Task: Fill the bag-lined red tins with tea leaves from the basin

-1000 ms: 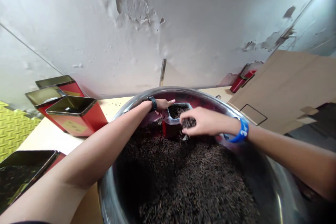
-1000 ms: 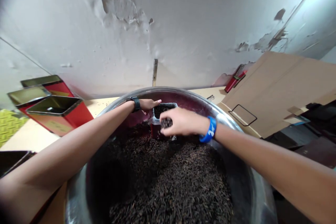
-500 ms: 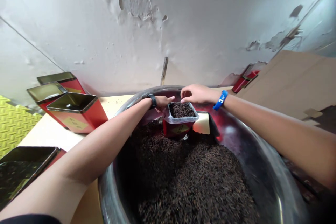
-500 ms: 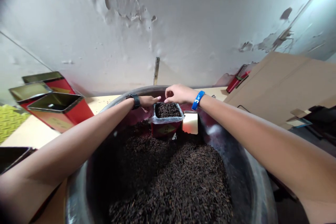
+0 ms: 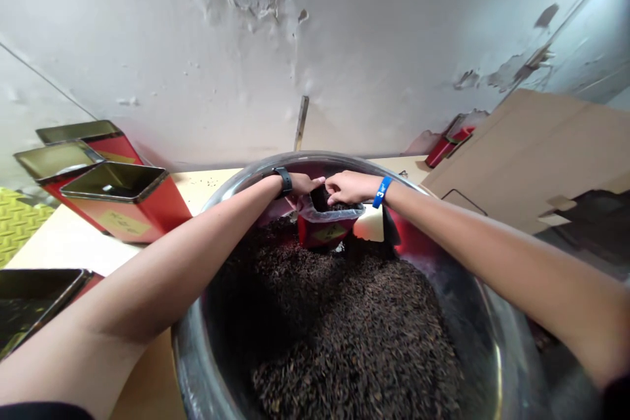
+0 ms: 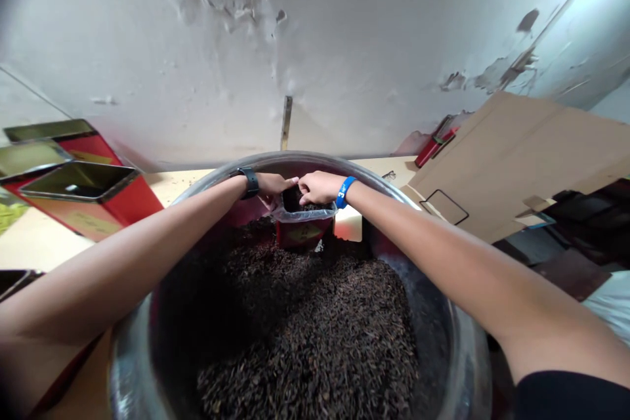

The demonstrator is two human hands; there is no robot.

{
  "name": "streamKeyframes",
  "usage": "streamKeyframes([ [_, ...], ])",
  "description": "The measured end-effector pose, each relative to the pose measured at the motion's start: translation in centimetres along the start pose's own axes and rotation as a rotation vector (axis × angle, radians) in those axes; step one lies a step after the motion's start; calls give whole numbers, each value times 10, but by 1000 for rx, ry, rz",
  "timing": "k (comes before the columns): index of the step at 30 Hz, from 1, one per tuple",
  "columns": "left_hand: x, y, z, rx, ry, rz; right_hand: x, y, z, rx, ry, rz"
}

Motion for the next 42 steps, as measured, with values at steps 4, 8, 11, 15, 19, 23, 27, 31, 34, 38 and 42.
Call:
streamKeyframes([
  [4,2,1,11,-106,82,50,0,8,4,-83,-39,-35],
  [8,-2,11,30,-205,-100,29,-18,24,16,-147,-221,-119],
  [11,-9,24,41,-274,-196,45,-51,42,11,-281,-378,-384],
  [15,-22,35,45,-314,-242,26,-61,57,-35,-164,-727,-518],
  [19,-41,40,49,-394,-128,-136,-63,63,-44,-268,-1053,-564],
  [23,-62,59,70,-695,-33,-350,-67,65,-8,-456,-986,-516],
  [27,-71,75,80,-887,-150,-420,-66,75,33,-626,-750,-437],
  [31,-59,57,63,-554,-312,-255,-70,90,52,-711,-650,-462],
  [34,-57,64,76,-643,-235,-246,-68,96,56,-716,-664,-480],
  [38,-57,71,90,-764,-107,-271,-64,90,46,-574,-595,-449],
  [42,-60,71,93,-819,-51,-363,-83,106,55,-691,-351,-488],
])
Point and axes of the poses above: each hand's wrist, its own y-axis away from the middle knuckle, its own z-axis out of the back of the hand, x = y × z, the point moved 8 cm from there along -y, towards the middle knuckle, and after that the axes turned 3 degrees about -x, right-handed, at the moved point
